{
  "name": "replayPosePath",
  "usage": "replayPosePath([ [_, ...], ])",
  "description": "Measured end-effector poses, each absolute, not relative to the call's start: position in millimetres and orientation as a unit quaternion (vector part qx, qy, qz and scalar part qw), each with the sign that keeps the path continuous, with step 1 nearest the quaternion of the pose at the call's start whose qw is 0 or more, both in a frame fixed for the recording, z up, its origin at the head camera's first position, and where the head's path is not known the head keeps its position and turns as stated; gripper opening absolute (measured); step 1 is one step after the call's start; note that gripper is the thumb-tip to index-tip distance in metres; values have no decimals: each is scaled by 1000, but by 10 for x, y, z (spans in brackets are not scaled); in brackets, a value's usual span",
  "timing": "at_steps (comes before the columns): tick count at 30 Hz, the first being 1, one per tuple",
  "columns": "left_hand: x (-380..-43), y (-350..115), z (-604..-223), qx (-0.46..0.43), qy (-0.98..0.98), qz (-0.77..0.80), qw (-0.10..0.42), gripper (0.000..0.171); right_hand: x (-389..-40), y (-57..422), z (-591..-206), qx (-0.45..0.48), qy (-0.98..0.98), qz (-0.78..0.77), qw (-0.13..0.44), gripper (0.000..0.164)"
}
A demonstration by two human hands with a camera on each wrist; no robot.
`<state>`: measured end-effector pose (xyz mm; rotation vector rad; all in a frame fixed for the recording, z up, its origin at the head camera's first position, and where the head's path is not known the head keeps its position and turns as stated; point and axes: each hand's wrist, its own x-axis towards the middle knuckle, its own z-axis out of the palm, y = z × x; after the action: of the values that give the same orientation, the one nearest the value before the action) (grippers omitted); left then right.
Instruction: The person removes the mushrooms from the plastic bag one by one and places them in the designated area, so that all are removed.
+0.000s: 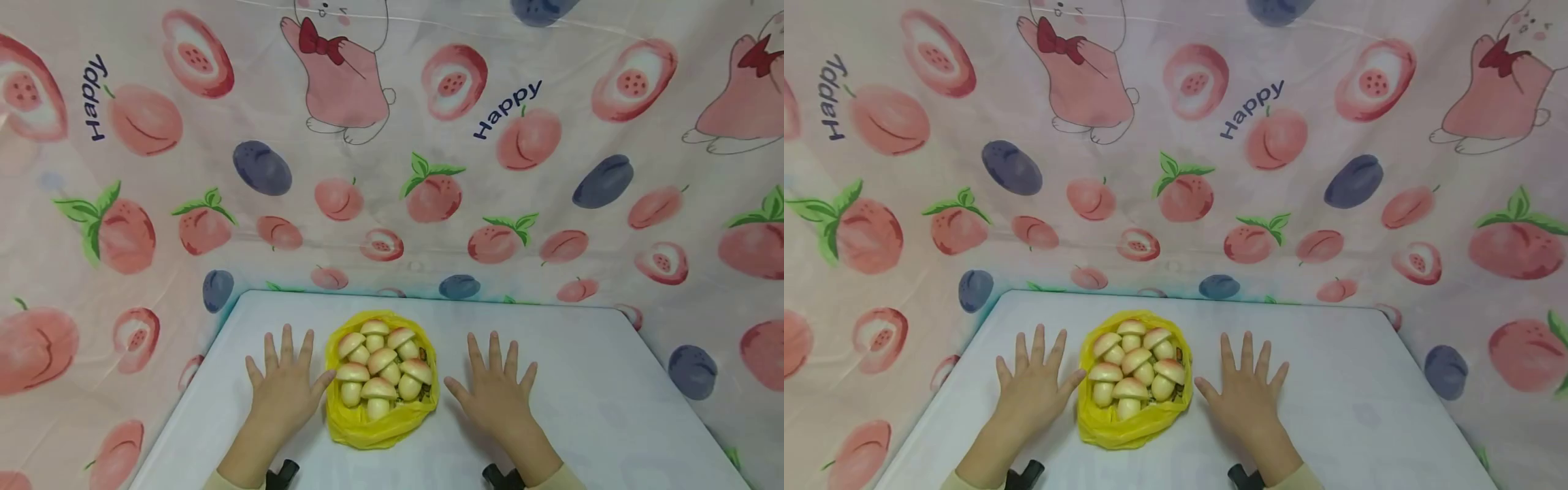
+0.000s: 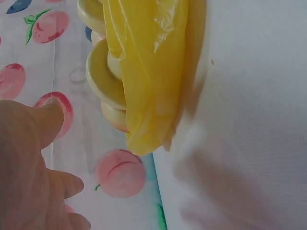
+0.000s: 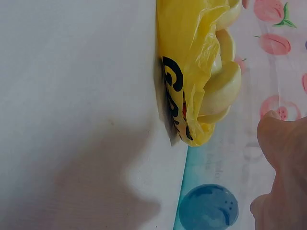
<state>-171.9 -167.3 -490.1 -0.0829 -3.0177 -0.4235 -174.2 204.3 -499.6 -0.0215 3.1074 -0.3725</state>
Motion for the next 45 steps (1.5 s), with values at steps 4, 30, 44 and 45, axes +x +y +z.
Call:
replayPosePath([
  [4, -1730, -1675, -4883, -26, -989, -142, 42, 90, -1743, 2055, -4967, -7, 993, -118, 7, 104],
  [30, -1827, -1659, -4926, -85, -976, -201, 2, 85, -1812, 2087, -4810, -40, 987, -152, 25, 98],
  [44, -1843, -1650, -4928, -76, -948, -307, -18, 77, -1818, 2061, -4802, -88, 978, -189, 29, 92],
  [45, -1850, -1651, -4935, -77, -946, -315, -17, 75, -1819, 2059, -4810, -92, 976, -194, 27, 91],
])
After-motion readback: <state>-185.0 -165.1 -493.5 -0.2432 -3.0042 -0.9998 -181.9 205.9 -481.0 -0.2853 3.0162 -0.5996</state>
